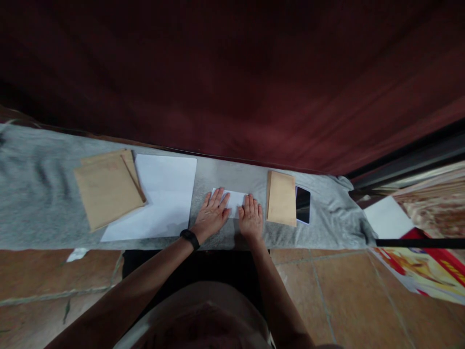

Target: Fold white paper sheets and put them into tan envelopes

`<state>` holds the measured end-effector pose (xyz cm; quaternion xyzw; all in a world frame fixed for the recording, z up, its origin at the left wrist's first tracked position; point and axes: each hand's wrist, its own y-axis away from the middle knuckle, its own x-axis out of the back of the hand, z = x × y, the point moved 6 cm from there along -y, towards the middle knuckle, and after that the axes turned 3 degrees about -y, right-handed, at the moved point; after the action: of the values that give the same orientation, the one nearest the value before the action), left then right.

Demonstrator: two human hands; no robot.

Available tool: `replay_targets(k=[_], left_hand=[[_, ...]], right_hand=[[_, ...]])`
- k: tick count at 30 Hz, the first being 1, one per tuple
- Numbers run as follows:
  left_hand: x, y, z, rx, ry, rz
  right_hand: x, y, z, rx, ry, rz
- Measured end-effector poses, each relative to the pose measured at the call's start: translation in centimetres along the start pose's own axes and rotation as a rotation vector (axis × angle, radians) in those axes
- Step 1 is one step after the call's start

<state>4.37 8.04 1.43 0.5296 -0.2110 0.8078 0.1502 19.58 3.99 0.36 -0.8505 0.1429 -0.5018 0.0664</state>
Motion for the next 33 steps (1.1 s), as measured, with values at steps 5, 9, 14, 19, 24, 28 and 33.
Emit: replay_targets(k=[5,9,14,19,24,28,33], left_hand=[[-0.1,0.0,-0.1,-0.008,-0.002,0.015],[0.1,0.0,0.1,-0.011,-0.058,0.003],[0.1,0.0,0.1,-0.016,-0.176,-0.019],[-0.1,0.0,0.0,-0.043,-0.222,-0.041],[0.2,0.4,0.1,-0.064,-0.217,-0.058],[0.5,1.2,0.1,-0.054,-0.207,-0.055],[0.7,2.6,0.1,-0.034,-0.213,-0.033]], right_hand=[[0.4,0.5,0.4,0.000,-0.007,0.038],[0.8,0.7,0.3,0.011,0.052,0.072],[0.0,0.6,-2.3,0.124,0.074,-0.002],[-1.2,0.9,-4.3,0.143,0.055,-0.084],[-1.1,1.1,-4.1,0.077,0.124,-0.093],[-1.0,1.1,-3.9,0.050,0.167,-0.088],[-1.1,1.1,-3.9,0.047,0.181,-0.084]])
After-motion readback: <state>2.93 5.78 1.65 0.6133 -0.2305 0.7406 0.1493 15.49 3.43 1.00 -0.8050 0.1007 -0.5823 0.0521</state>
